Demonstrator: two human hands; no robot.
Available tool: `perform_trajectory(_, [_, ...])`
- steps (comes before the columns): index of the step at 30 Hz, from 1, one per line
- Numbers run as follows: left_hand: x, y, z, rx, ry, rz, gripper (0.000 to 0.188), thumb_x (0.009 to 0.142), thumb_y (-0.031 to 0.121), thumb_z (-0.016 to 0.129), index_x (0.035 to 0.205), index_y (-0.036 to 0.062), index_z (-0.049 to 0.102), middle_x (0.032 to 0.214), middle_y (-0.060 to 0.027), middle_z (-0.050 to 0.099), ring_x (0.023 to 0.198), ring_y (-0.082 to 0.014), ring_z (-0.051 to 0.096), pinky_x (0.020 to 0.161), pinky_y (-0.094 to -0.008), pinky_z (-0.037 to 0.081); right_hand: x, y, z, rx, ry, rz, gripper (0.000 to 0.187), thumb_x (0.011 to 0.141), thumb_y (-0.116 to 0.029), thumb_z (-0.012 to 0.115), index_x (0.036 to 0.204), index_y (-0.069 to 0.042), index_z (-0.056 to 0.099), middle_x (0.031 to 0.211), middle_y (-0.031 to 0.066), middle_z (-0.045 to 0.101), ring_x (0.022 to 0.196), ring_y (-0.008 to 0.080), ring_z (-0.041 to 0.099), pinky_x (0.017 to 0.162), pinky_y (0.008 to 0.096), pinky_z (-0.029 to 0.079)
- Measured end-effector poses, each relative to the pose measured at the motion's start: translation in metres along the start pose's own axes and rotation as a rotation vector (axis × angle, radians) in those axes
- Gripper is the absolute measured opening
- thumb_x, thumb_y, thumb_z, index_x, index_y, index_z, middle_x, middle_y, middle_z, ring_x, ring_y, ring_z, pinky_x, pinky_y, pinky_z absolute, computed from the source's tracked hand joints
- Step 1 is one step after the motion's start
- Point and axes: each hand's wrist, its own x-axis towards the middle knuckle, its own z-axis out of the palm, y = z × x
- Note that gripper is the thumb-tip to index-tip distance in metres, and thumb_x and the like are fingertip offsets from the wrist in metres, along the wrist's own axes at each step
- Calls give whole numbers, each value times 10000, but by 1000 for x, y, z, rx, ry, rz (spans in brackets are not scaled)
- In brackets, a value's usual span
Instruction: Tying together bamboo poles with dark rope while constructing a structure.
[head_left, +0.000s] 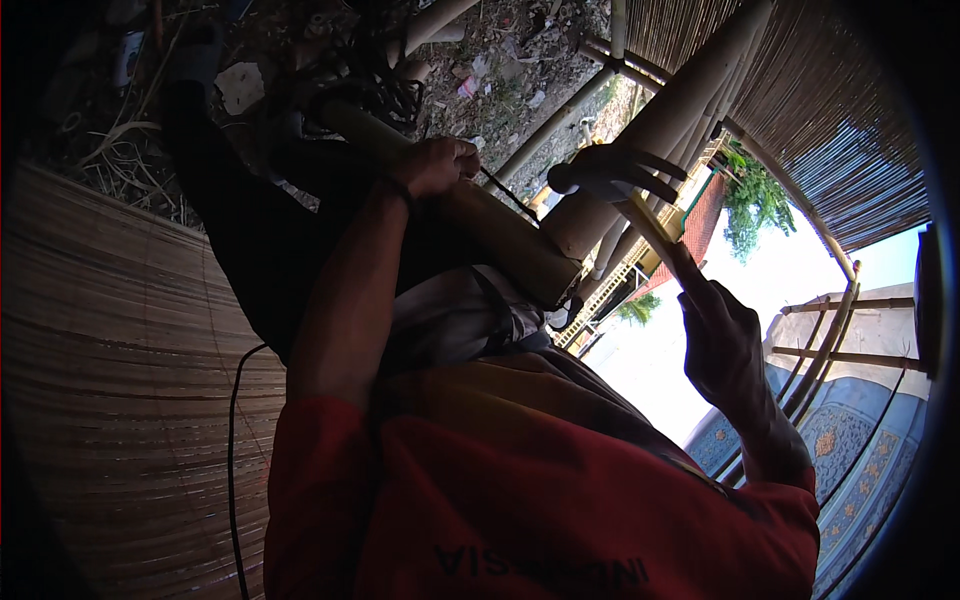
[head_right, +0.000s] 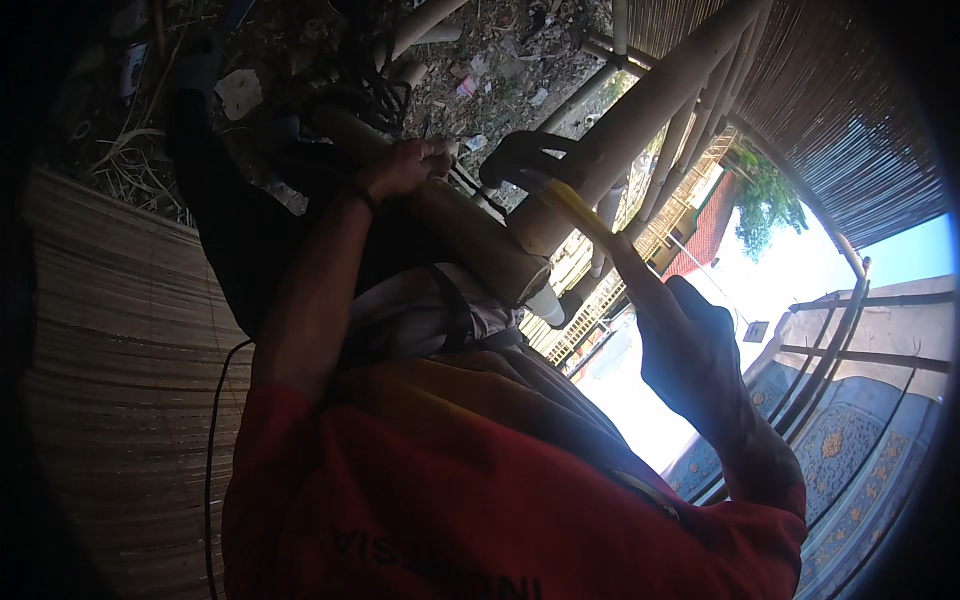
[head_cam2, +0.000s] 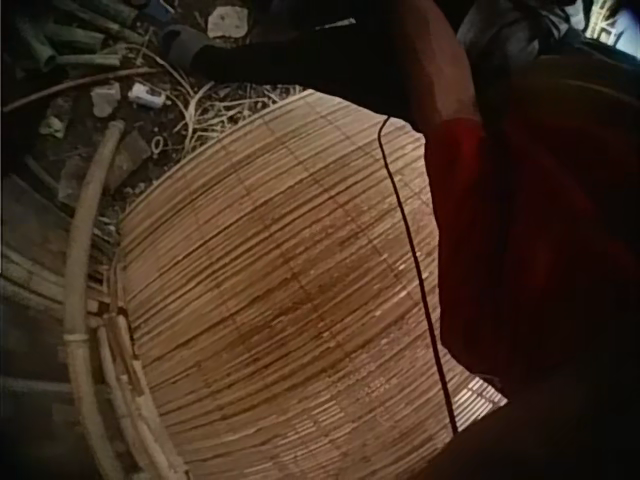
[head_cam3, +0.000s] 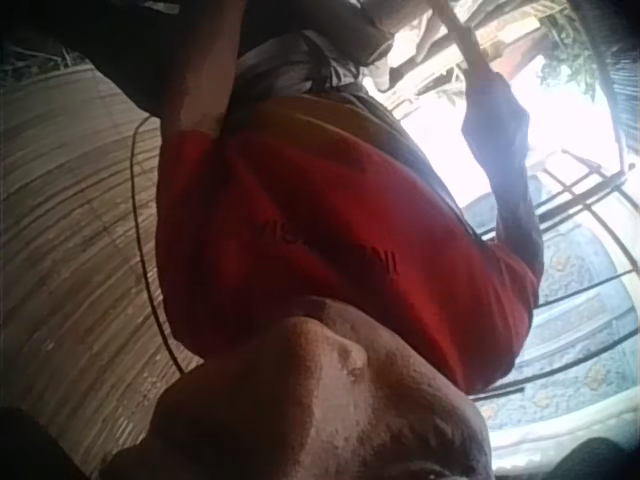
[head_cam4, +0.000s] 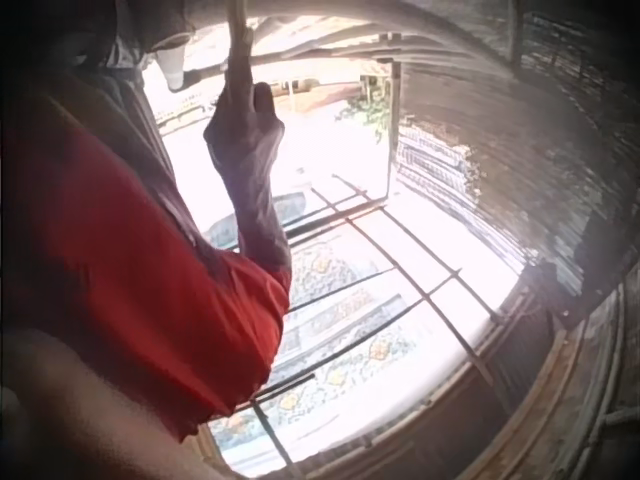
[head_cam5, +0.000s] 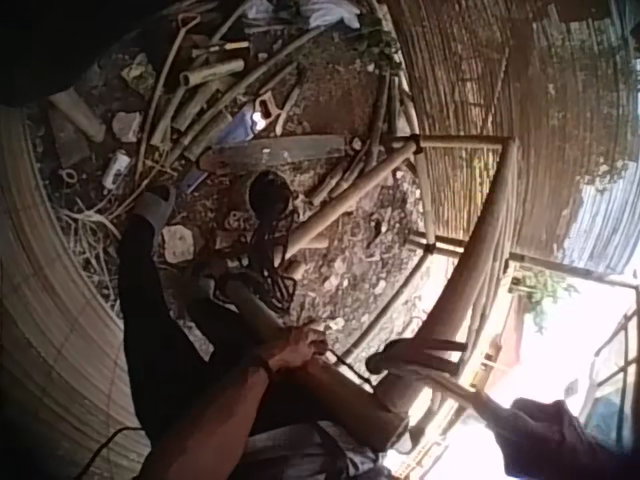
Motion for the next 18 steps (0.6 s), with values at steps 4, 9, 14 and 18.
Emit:
perform_trajectory(4, [5,-13,8,-49,30,62,455,1004,231,677,1398,14,608,1176,-85,750,1107,-138,674,997,-311,501,-17,30,29,-231,-327,57,596,940,-27,610,1508,-175,508,779,139,620,612,296,652,530,423,514])
perform_trajectory(9, [-3,-5,8,-102,110,68,184,929,124,652,1071,61,751,1057,-109,773,1010,-237,736,907,-367,550,0,17,8,-6,74,-137,664,891,56,622,1502,-179,516,723,118,582,548,285,607,468,379,481])
perform_trajectory(14, [2,-18,17,-180,138,112,137,923,86,637,1011,50,736,1001,-82,770,962,-206,731,882,-358,552,-12,40,27,-134,-338,-24,680,901,19,635,1530,-195,488,728,100,597,578,269,628,513,393,512])
perform_trajectory(18, [-2,-12,10,-107,108,105,115,928,86,633,980,42,726,967,-69,767,930,-198,728,865,-358,555,0,9,7,5,191,-222,687,924,72,620,1558,-109,427,746,146,603,580,310,583,527,413,472])
